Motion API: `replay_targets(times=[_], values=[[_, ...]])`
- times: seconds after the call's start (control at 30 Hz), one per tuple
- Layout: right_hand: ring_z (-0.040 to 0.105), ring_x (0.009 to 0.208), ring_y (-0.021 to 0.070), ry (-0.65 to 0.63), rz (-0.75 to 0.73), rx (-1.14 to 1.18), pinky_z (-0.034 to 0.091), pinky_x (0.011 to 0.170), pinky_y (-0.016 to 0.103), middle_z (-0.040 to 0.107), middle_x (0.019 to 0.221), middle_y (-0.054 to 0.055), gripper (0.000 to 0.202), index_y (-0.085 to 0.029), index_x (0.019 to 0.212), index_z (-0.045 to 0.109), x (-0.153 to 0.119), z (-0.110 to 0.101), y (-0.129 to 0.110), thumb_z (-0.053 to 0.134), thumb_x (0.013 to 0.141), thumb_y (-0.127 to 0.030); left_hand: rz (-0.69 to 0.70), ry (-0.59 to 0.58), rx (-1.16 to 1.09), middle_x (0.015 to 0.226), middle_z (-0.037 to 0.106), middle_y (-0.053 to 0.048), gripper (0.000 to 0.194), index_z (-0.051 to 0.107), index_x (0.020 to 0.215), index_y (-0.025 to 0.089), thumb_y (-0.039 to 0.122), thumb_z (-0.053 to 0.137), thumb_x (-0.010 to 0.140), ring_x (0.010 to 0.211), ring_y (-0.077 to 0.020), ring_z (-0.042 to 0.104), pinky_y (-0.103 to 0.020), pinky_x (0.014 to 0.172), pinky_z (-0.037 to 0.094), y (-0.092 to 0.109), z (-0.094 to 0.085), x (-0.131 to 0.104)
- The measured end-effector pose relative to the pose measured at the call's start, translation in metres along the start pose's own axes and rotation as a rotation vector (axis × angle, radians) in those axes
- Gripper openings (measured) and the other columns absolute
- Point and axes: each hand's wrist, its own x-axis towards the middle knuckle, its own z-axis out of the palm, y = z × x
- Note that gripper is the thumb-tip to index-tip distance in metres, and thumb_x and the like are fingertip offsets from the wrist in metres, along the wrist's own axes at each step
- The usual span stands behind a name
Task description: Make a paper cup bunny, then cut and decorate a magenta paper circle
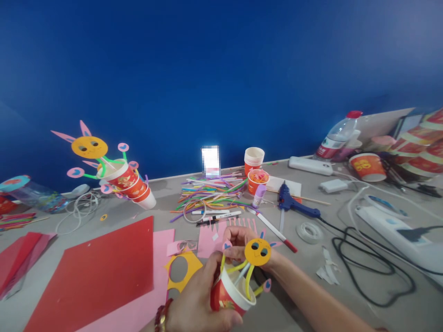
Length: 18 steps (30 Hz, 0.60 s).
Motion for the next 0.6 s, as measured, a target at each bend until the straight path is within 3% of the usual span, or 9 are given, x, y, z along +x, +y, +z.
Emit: replay_targets(times=[0.6], values=[[0.049,0.044,0.0069,-0.04,0.028,0.01,0.034,0.043,0.017,0.056,0.051,-0.006,0.037,-0.018,0.07,0.053,-0.0006,0.0035,-0.0031,0.086,0.065,-0.034,-0.039,0.0,0.03,0.109,0.059,-0.009,0.077,0.044,0.128,0.021,0.051,0.08,0.067,0.092,-0.0252,0.059,-0.038,0.089,0.047,-0.0064,0.0021,-0.003]])
